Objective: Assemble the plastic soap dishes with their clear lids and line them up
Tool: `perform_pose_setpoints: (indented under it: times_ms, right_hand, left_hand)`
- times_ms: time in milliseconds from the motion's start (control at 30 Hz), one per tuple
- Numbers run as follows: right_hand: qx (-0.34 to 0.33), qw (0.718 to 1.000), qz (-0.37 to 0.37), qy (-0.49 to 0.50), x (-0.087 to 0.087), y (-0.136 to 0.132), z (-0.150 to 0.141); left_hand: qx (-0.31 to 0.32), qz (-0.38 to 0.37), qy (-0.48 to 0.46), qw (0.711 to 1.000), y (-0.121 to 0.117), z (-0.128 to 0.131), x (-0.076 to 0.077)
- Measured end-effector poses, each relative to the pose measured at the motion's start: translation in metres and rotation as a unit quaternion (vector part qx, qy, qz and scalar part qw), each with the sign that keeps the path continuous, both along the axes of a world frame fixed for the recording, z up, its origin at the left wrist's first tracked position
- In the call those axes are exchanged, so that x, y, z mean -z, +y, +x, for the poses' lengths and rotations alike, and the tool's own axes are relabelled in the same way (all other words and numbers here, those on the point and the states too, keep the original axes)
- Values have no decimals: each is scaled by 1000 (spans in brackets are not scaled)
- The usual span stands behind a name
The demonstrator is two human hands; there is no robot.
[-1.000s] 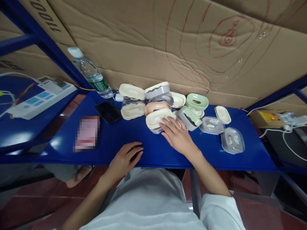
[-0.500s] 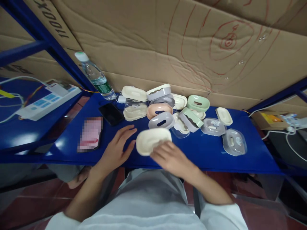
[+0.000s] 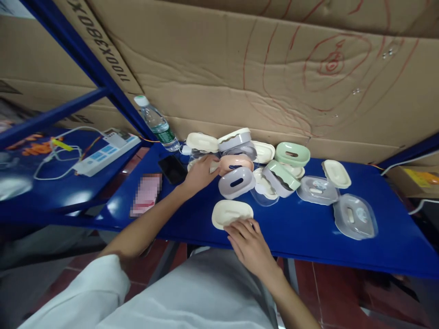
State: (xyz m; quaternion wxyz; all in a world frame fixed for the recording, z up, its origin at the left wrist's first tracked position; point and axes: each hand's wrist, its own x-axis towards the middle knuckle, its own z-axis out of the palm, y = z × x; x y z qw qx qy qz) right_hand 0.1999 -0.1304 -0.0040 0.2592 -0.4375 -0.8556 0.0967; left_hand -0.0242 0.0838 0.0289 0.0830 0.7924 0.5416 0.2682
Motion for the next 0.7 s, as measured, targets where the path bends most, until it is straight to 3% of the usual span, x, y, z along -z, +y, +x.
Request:
perform_pose_setpoints:
  times_ms: [167, 333, 433, 567, 633, 700]
  right_hand:
    - [7, 1000, 6, 15, 1, -1, 3]
    - [-5, 999, -17, 47, 0, 1, 9]
    - [-14, 997, -40, 64, -1, 3, 11]
    - [-17, 999, -36, 31, -1, 3, 9]
    - [1, 999, -13, 33, 1, 1, 9]
    - [36, 997, 9, 66, 5, -2, 11]
  left_hand:
    - [-6, -2, -60, 998, -1, -2, -5]
    - [28, -10, -202, 979, -17, -32, -16]
    - [2, 24, -234, 972, -49, -57, -20]
    - [-38, 143, -155, 977, -108, -76, -12]
    - [-31, 177, -118, 977, -135, -77, -2]
    - [19, 183, -85, 979, -156, -74, 9]
